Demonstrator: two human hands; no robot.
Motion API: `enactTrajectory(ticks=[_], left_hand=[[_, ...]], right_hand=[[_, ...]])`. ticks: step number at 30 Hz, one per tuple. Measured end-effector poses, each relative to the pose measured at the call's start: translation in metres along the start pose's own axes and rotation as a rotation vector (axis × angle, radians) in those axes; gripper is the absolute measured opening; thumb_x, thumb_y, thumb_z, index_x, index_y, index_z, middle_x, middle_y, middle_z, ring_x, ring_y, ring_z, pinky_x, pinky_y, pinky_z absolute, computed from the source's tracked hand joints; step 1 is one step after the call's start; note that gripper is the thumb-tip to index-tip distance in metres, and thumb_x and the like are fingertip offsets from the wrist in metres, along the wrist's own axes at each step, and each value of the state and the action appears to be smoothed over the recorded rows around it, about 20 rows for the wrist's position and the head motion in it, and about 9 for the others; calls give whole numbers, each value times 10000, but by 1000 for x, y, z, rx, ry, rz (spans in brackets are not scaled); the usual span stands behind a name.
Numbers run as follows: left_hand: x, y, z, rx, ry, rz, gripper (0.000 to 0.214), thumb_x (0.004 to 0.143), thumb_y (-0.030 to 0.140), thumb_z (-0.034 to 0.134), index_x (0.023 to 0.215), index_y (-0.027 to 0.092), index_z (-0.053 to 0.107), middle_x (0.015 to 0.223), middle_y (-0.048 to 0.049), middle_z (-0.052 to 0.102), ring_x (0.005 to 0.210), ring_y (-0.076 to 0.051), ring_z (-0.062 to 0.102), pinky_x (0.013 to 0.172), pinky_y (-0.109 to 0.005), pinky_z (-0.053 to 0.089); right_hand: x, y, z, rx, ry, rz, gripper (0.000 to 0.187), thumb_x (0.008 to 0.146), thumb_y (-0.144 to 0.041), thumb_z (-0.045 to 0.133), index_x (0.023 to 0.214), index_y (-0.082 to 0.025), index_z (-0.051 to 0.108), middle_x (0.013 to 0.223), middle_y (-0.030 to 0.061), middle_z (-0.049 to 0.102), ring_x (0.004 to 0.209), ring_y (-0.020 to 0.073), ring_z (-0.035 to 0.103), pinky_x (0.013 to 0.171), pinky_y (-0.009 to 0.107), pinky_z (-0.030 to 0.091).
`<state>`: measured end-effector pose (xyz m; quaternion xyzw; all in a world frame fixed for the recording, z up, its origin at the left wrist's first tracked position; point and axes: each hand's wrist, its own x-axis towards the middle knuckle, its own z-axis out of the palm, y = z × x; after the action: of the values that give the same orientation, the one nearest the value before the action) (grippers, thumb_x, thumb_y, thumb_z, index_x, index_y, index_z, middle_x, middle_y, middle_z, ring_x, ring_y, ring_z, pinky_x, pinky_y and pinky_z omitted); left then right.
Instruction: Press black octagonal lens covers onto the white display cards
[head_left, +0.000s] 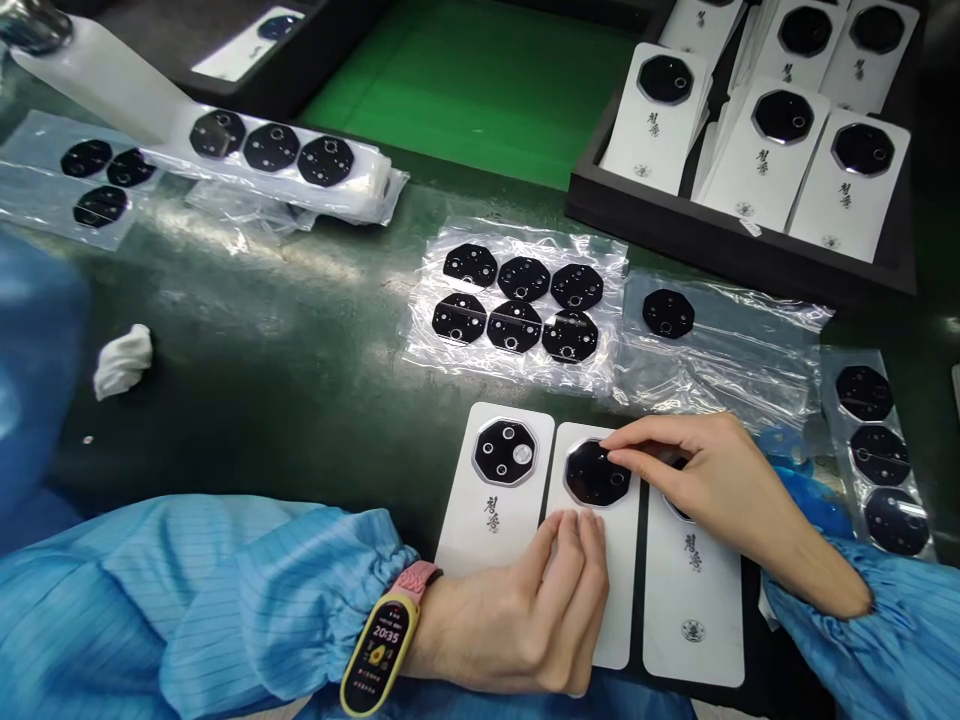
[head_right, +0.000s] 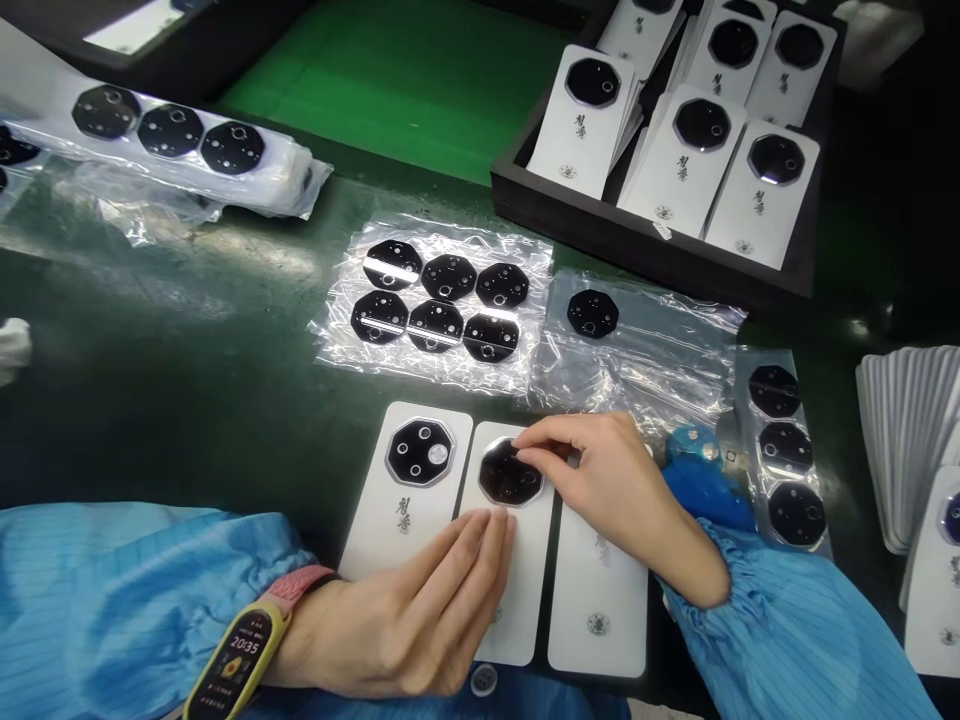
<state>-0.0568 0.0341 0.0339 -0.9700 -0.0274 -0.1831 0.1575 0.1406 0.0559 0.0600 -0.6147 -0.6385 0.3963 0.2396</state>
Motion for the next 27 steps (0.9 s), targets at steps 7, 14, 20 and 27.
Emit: enactTrajectory(ticks=[7,14,20,27], left_hand=[[1,0,-2,4,-7,14,345,872,128,393,963,-6,698,925,-154,733,762,-209,705,677,-270,604],[1,-1,-3,15,-27,15,339,859,108,393,963,13,701,930,-122,741,770,-200,710,691,-258,610],[1,-2,-2,17,-20,27,341,869,113,392,980,17,700,932,-96,744,776,-195,708,701,-249,608],[2,-2,-3,5,-30,7,352,860,109,376,958,22,703,912,-95,739,771,-192,702,705,-250,600]], right_hand=[[-2,3,1,-74,24,-69,165,774,-154,635,724,-273,737,763,-48,765,669,172,721,692,293,601],[-3,4,3,-179,64,-232,195,789,-51,643,751,-221,732,762,-38,755,671,127,705,637,214,583],[-4,6,4,-229,88,-308,150,762,-8,686,740,-153,722,727,-8,685,623,86,635,566,158,529],[-5,9,8,-277,97,-365,142,812,-33,647,761,-147,714,730,-1,670,648,101,614,589,185,529]])
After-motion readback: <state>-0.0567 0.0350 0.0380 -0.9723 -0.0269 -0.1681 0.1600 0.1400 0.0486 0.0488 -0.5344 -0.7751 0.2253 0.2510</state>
